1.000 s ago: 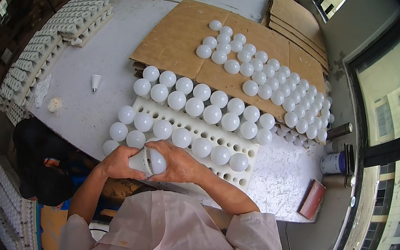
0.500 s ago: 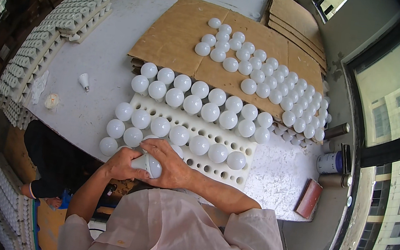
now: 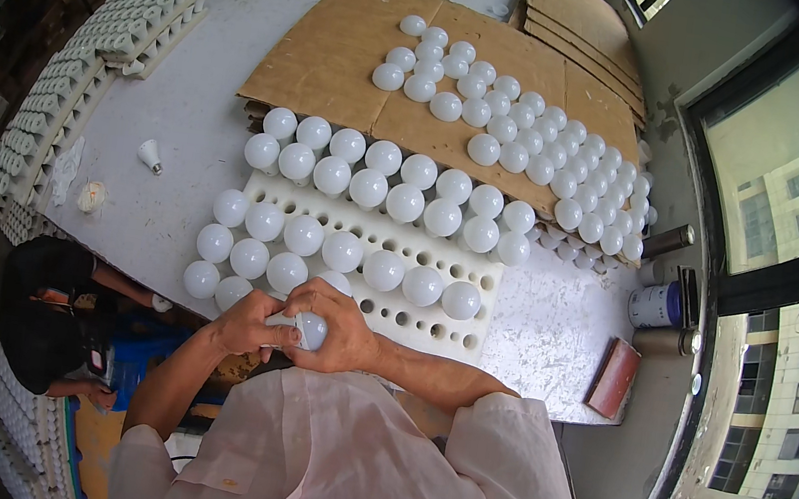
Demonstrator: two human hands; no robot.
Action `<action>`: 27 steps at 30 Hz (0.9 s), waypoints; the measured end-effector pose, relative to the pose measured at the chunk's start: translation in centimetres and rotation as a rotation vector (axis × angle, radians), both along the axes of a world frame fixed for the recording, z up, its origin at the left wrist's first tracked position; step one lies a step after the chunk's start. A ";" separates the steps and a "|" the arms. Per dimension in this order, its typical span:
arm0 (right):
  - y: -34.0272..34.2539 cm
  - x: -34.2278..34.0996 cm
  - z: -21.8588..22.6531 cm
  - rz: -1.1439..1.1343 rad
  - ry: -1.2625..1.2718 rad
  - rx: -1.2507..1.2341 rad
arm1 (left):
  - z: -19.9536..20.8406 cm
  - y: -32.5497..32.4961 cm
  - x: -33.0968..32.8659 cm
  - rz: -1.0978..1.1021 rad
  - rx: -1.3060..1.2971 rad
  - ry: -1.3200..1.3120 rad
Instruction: The person assembles light bulbs by pressing translucent covers onto bulb bases by hand and placing them into a foam tray. The person also transfers covers from cardboard sheets onto the foam tray.
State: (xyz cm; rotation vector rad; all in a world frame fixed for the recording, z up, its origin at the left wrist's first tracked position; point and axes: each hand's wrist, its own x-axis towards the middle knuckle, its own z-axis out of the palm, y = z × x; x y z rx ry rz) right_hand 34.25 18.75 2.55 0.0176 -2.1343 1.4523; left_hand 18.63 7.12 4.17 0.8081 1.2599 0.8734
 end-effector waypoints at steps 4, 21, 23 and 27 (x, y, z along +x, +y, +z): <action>0.9 -0.1 -1.2 -0.011 0.014 0.024 | -2.4 0.5 -0.7 0.014 0.004 -0.113; 5.5 5.4 -2.2 -0.651 -0.117 0.275 | -3.9 -8.4 -7.8 0.572 0.444 -0.650; 4.2 5.4 -3.2 -0.570 -0.090 0.333 | -2.1 -9.3 -10.2 0.704 0.448 -0.229; 1.2 5.6 -4.2 -0.408 -0.033 0.267 | -1.0 -10.2 -11.8 0.814 0.294 0.496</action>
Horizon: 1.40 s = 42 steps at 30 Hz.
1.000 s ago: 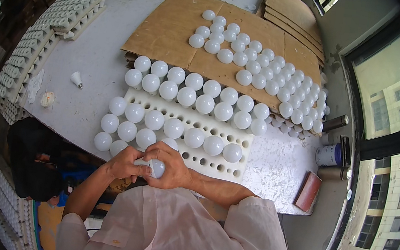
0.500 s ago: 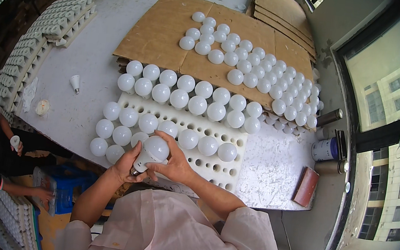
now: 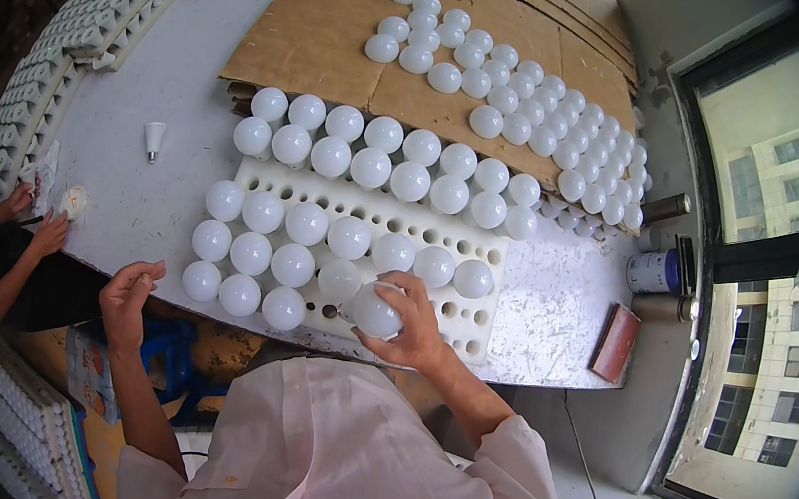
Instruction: The person assembles light bulbs by pressing translucent covers onto bulb bases by hand and placing them into a foam tray. The person also transfers covers from cardboard sheets onto the foam tray.
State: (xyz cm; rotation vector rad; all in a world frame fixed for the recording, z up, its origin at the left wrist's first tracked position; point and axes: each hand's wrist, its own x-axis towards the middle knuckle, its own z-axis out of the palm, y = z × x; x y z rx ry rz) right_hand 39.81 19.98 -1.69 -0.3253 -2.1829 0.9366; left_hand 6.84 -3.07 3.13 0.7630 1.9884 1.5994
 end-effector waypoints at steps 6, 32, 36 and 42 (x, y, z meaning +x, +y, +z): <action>-2.1 -2.3 -1.4 0.268 -0.461 0.349 | -4.1 1.5 -3.2 0.068 0.028 -0.154; 14.8 -5.7 2.1 -0.658 -0.444 0.279 | -24.9 16.1 -30.4 0.327 -0.652 0.396; 24.4 -5.6 0.0 -0.873 -0.612 0.090 | -22.0 12.7 -26.4 0.323 -0.170 -0.029; 29.7 -7.3 1.1 -0.925 -0.972 0.001 | -11.2 7.4 -12.6 0.281 0.167 -0.257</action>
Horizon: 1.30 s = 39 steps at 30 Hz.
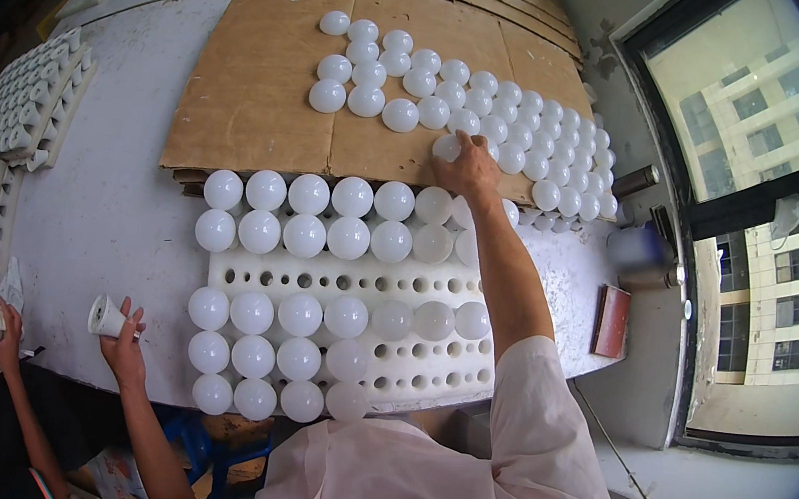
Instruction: The person assembles light bulbs by pressing translucent covers onto bulb bases by hand and placing them into a foam tray. The person also transfers covers from cardboard sheets onto the foam tray.
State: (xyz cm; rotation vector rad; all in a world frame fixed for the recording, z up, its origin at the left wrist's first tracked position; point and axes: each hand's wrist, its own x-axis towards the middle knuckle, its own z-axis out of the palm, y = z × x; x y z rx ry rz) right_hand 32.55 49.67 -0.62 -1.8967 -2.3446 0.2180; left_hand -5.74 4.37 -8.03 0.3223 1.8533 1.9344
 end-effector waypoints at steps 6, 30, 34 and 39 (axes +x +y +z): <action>0.4 1.2 1.5 0.050 0.100 -0.063 | 4.1 -7.0 8.0 -0.075 0.092 -0.087; -25.3 13.5 4.1 0.795 1.060 -0.565 | 11.0 8.4 28.5 -1.313 -0.088 -0.086; -25.5 12.4 4.1 0.871 0.983 -0.640 | 11.2 7.7 27.9 -1.298 -0.089 -0.027; -26.0 10.8 3.7 0.944 0.908 -0.626 | 11.8 6.7 27.2 -1.269 -0.158 -0.141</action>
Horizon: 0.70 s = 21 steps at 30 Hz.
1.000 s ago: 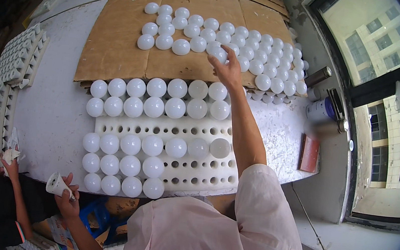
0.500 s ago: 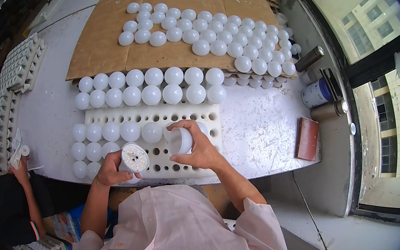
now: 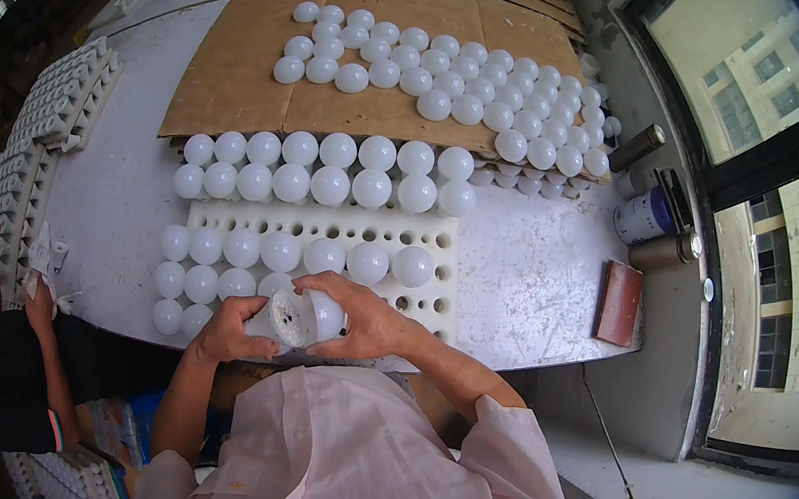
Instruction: The person assembles light bulbs by pressing translucent covers onto bulb bases by hand and placing them into a foam tray. The person also transfers covers from cardboard sheets onto the foam tray.
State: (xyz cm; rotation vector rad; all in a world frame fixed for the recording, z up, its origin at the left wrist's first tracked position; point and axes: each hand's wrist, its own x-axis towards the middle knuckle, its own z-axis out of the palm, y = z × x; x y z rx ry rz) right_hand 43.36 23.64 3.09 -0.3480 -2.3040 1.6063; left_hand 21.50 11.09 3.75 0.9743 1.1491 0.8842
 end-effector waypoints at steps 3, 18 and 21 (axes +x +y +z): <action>-0.2 -0.7 0.1 0.026 -0.011 0.030 | -0.3 -0.5 -0.5 0.007 -0.008 0.006; -1.1 -3.5 0.5 0.157 -0.135 0.172 | -0.8 -1.4 -1.8 0.004 -0.067 0.051; -1.2 -4.0 0.7 0.181 -0.147 0.182 | -1.2 -1.6 -2.1 0.004 -0.067 0.051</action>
